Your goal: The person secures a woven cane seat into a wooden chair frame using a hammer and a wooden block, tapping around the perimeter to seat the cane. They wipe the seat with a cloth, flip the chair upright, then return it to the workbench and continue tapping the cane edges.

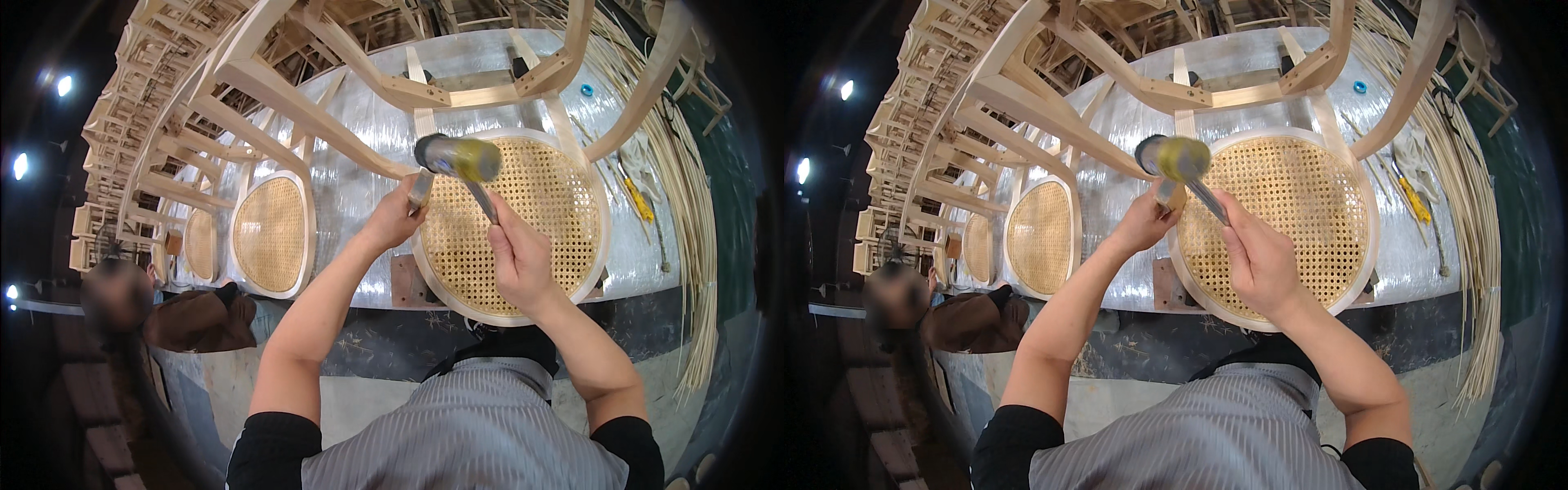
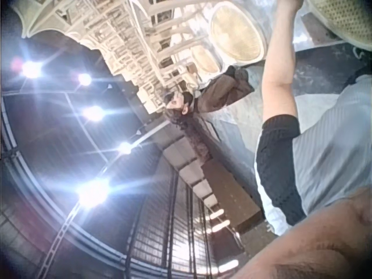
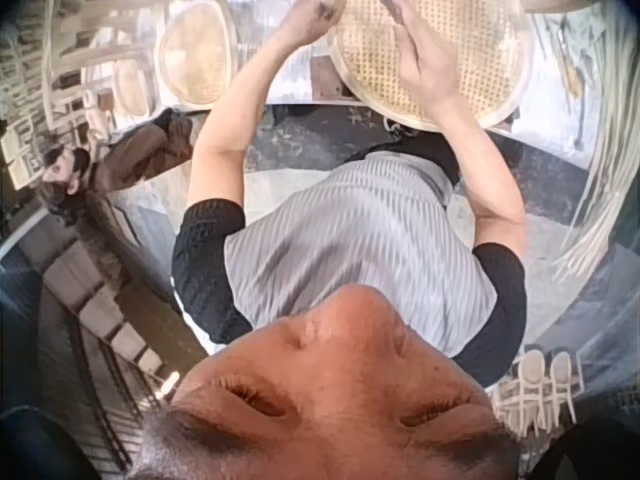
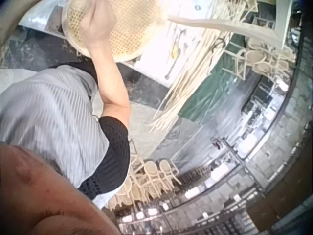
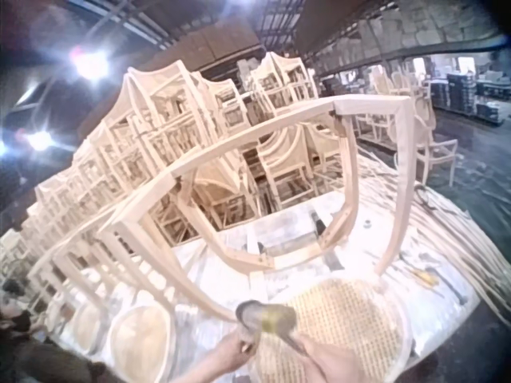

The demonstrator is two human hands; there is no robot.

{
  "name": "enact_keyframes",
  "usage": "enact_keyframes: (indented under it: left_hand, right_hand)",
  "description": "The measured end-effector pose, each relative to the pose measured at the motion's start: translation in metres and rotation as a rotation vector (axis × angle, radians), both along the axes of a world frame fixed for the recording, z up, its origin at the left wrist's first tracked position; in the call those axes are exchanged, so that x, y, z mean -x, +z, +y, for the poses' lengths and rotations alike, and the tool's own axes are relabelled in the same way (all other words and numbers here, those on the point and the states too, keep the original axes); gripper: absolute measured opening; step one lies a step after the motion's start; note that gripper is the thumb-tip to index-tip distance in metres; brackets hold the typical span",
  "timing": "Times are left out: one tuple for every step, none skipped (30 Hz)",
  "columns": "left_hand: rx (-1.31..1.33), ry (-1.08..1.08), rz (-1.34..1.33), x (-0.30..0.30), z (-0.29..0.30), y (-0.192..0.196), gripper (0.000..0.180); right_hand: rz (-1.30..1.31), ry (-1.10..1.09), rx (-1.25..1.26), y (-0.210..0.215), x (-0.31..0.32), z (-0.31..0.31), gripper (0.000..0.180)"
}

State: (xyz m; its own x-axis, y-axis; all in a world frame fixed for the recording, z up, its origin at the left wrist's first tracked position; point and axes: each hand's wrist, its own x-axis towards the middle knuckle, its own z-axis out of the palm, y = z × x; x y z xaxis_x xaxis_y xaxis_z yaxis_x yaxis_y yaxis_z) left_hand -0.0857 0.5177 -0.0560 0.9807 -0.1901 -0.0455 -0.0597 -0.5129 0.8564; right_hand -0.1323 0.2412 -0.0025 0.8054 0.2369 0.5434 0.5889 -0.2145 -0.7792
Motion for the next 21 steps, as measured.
enact_keyframes:
  left_hand:
    - [-0.020, -0.022, 0.007, 0.002, -0.003, 0.001, 0.035]
    - [-0.049, -0.025, 0.002, 0.007, 0.003, 0.000, 0.035]
    - [-0.076, -0.031, -0.001, 0.009, 0.006, -0.002, 0.035]
    - [-0.050, -0.042, -0.013, 0.012, 0.009, -0.004, 0.035]
    - [-0.024, -0.042, -0.018, 0.019, 0.014, -0.008, 0.035]
    - [0.007, -0.045, -0.018, 0.026, 0.016, -0.011, 0.035]
    - [-0.033, -0.006, -0.006, 0.032, 0.018, -0.013, 0.034]
    - [-0.071, 0.011, 0.002, 0.032, 0.014, -0.012, 0.034]
    - [-0.108, 0.029, 0.009, 0.033, 0.010, -0.010, 0.034]
    - [-0.135, -0.006, -0.037, 0.035, 0.006, -0.009, 0.034]
    - [-0.165, -0.033, -0.087, 0.038, 0.004, -0.009, 0.034]
    - [-0.170, -0.041, -0.087, 0.041, 0.004, -0.008, 0.036]
    - [-0.177, -0.045, -0.094, 0.041, 0.004, -0.006, 0.037]
    - [-0.160, -0.024, -0.049, 0.044, 0.007, -0.007, 0.039]
    - [-0.129, 0.001, -0.042, 0.046, 0.009, -0.007, 0.041]
    - [-0.096, 0.028, -0.029, 0.051, 0.010, -0.009, 0.044]
    - [-0.043, 0.046, -0.048, 0.053, 0.006, -0.006, 0.047]
    - [0.009, 0.065, -0.067, 0.055, 0.001, -0.004, 0.050]
    - [-0.036, 0.068, -0.015, 0.057, -0.001, 0.000, 0.052]
    - [-0.082, 0.058, 0.037, 0.057, -0.007, 0.011, 0.054]
    - [-0.133, 0.064, 0.087, 0.059, -0.006, 0.016, 0.056]
  right_hand:
    - [-0.055, -0.031, -0.041, -0.010, 0.002, 0.000, 0.043]
    - [-0.031, 0.014, 0.061, -0.016, 0.002, 0.000, 0.043]
    - [-0.005, 0.053, 0.166, -0.021, 0.000, -0.003, 0.043]
    - [0.019, 0.091, 0.272, -0.026, 0.000, -0.006, 0.043]
    - [0.013, 0.087, 0.216, -0.022, 0.002, -0.002, 0.042]
    - [0.012, 0.082, 0.164, -0.010, 0.007, 0.001, 0.041]
    - [0.011, 0.077, 0.112, -0.004, 0.011, 0.004, 0.041]
    - [-0.031, 0.068, 0.087, -0.007, 0.012, 0.003, 0.041]
    - [-0.074, 0.060, 0.063, -0.013, 0.012, 0.004, 0.040]
    - [-0.117, 0.052, 0.039, -0.017, 0.013, 0.003, 0.040]
    - [-0.057, 0.092, 0.140, -0.018, 0.013, 0.000, 0.040]
    - [0.004, 0.132, 0.242, -0.018, 0.013, -0.005, 0.040]
    - [0.065, 0.169, 0.344, -0.019, 0.013, -0.007, 0.040]
    - [0.054, 0.167, 0.312, -0.019, 0.014, -0.007, 0.040]
    - [0.043, 0.165, 0.280, -0.018, 0.015, -0.006, 0.040]
    - [0.032, 0.163, 0.247, -0.018, 0.017, -0.005, 0.040]
    - [0.095, 0.147, 0.226, -0.018, 0.019, -0.007, 0.039]
    - [0.157, 0.132, 0.204, -0.019, 0.021, -0.010, 0.039]
    - [0.219, 0.117, 0.181, -0.019, 0.022, -0.012, 0.038]
    - [0.247, 0.091, 0.169, -0.019, 0.023, -0.016, 0.038]
    - [0.272, 0.080, 0.155, -0.019, 0.024, -0.018, 0.037]
